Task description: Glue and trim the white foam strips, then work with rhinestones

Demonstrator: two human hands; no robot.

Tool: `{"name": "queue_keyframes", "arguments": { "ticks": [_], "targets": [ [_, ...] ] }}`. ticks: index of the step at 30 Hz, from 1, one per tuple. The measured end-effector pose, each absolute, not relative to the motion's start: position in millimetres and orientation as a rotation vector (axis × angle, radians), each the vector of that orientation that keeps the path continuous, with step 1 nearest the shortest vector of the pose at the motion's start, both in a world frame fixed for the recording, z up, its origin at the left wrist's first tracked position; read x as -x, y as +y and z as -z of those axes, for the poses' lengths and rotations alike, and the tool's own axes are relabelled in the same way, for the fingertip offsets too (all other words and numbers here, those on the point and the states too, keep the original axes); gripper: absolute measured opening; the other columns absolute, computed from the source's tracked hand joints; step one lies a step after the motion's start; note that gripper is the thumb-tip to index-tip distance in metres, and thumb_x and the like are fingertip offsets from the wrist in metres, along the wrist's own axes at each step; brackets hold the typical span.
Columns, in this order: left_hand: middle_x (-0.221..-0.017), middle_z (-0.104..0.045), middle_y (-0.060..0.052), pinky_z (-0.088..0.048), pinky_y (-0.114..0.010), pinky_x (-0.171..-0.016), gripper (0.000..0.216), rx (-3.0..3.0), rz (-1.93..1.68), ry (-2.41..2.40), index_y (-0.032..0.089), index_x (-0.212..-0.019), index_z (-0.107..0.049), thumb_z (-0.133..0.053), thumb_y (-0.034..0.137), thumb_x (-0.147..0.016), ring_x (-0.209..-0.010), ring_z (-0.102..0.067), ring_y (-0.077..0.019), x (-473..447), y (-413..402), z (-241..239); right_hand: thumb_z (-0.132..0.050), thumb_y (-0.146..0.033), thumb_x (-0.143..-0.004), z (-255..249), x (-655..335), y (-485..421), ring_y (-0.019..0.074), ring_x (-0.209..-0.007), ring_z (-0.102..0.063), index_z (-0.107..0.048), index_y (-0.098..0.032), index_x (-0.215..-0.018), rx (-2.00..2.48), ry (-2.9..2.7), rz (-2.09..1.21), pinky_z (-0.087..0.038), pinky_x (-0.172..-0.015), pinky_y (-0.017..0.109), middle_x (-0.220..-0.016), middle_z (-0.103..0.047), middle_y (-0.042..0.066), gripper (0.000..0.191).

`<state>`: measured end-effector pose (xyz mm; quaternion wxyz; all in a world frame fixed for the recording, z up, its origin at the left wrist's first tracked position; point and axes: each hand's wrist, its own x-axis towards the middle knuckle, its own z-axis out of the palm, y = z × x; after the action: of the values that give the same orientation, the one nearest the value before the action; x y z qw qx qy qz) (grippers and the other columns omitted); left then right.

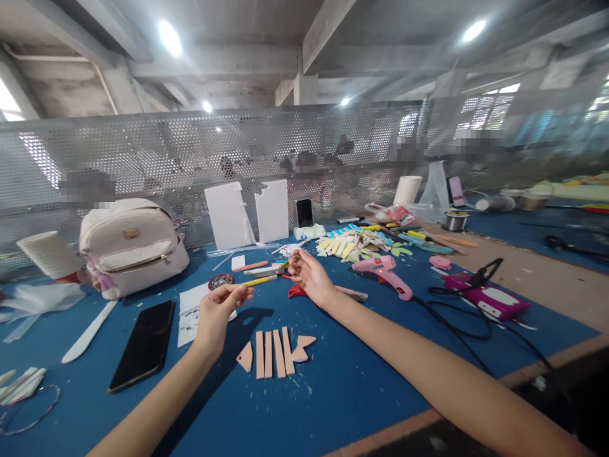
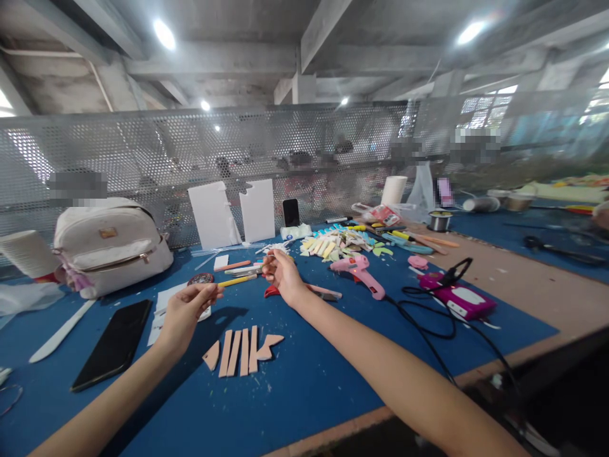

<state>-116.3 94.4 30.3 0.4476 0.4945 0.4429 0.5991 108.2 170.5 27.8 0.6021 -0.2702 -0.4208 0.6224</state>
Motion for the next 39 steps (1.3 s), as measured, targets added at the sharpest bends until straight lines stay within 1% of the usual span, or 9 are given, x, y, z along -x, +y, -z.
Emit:
{"name": "queue_keyframes", "arguments": {
  "ticks": [3,6,8,13,16,20,25,33,39],
  "targets": [
    [-0.079,-0.073,-0.001,-0.054,-0.032,-0.075,0.019,-1.215,-1.527,1.114,0.013,-0.085,-0.071,-0.074,0.032,-0.085,-0.074,-0.069,-0.0153,117.9,94.6,-30.7,-0.060,-0.033,-0.097,-29.7,-107.0,168.5,0.0156,-0.082,-0.062,-0.061,-0.014,-0.105,0.667,-1.036,-1.217,-0.055,-0.069,0.030,-0.100,-0.063,0.004,0.021],
    [-0.077,-0.075,-0.003,-0.052,-0.030,-0.073,0.028,-1.208,-1.574,1.132,0.015,-0.082,-0.073,-0.079,0.041,-0.077,-0.075,-0.068,-0.0168,118.0,93.1,-32.8,-0.065,-0.026,-0.091,-34.8,-105.4,161.8,0.0171,-0.096,-0.057,-0.061,-0.020,-0.090,0.687,-1.124,-0.982,-0.050,-0.075,0.025,-0.102,-0.059,0.002,0.007],
    [-0.075,-0.075,-0.006,-0.050,-0.028,-0.070,0.032,-1.218,-1.591,1.142,0.016,-0.079,-0.075,-0.082,0.046,-0.070,-0.074,-0.068,-0.0185,116.6,90.9,-35.3,-0.066,-0.023,-0.089,-39.8,-102.1,152.7,0.0186,-0.105,-0.052,-0.061,-0.024,-0.089,0.680,-1.226,-0.884,-0.047,-0.079,0.023,-0.107,-0.057,0.002,0.005],
    [-0.072,-0.076,-0.007,-0.049,-0.028,-0.064,0.029,-1.324,-1.574,1.145,0.018,-0.073,-0.078,-0.082,0.046,-0.069,-0.068,-0.065,-0.0193,109.3,83.4,-40.7,-0.065,-0.023,-0.088,-48.0,-85.2,122.7,0.0168,-0.079,-0.061,-0.066,-0.024,-0.098,0.630,-1.668,-0.926,-0.045,-0.065,0.025,-0.096,-0.066,0.003,0.009],
    [-0.070,-0.074,-0.004,-0.050,-0.028,-0.065,0.024,-1.410,-1.549,1.124,0.018,-0.072,-0.076,-0.081,0.041,-0.072,-0.068,-0.065,-0.0179,106.3,81.5,-39.8,-0.069,-0.021,-0.085,-46.8,-78.3,112.8,0.0183,-0.082,-0.065,-0.068,-0.024,-0.102,0.605,-1.867,-0.964,-0.044,-0.061,0.024,-0.101,-0.070,0.003,0.018],
    [-0.073,-0.071,0.001,-0.053,-0.029,-0.069,0.017,-1.521,-1.489,1.109,0.015,-0.077,-0.071,-0.076,0.031,-0.082,-0.068,-0.065,-0.0135,106.3,82.6,-34.8,-0.068,-0.020,-0.085,-43.6,-78.8,114.6,0.0193,-0.082,-0.067,-0.071,-0.022,-0.095,0.614,-1.976,-0.939,-0.045,-0.065,0.025,-0.091,-0.072,0.003,0.011],
    [-0.077,-0.070,0.001,-0.055,-0.030,-0.070,0.018,-1.592,-1.455,1.109,0.015,-0.079,-0.069,-0.072,0.030,-0.087,-0.069,-0.065,-0.0128,107.6,83.9,-30.2,-0.068,-0.020,-0.085,-44.3,-82.9,121.1,0.0195,-0.079,-0.067,-0.073,-0.021,-0.087,0.634,-2.010,-0.863,-0.047,-0.067,0.027,-0.085,-0.072,0.003,0.005],
    [-0.086,-0.076,-0.007,-0.055,-0.034,-0.082,0.015,-1.638,-1.536,1.063,0.019,-0.072,-0.075,-0.074,0.032,-0.080,-0.088,-0.070,-0.0218,105.1,80.9,-33.7,-0.066,-0.028,-0.089,-44.9,-86.3,124.1,0.0199,-0.077,-0.065,-0.073,-0.021,-0.083,0.645,-2.023,-0.739,-0.043,-0.064,0.027,-0.082,-0.071,0.003,0.011],
    [-0.087,-0.075,-0.006,-0.055,-0.031,-0.079,0.011,-1.711,-1.548,1.047,0.022,-0.072,-0.076,-0.071,0.028,-0.081,-0.088,-0.070,-0.0223,106.7,83.1,-29.2,-0.069,-0.030,-0.089,-43.7,-87.9,127.7,0.0198,-0.082,-0.060,-0.071,-0.020,-0.079,0.640,-1.993,-0.660,-0.045,-0.072,0.029,-0.086,-0.066,0.004,0.014]
  ]
}}
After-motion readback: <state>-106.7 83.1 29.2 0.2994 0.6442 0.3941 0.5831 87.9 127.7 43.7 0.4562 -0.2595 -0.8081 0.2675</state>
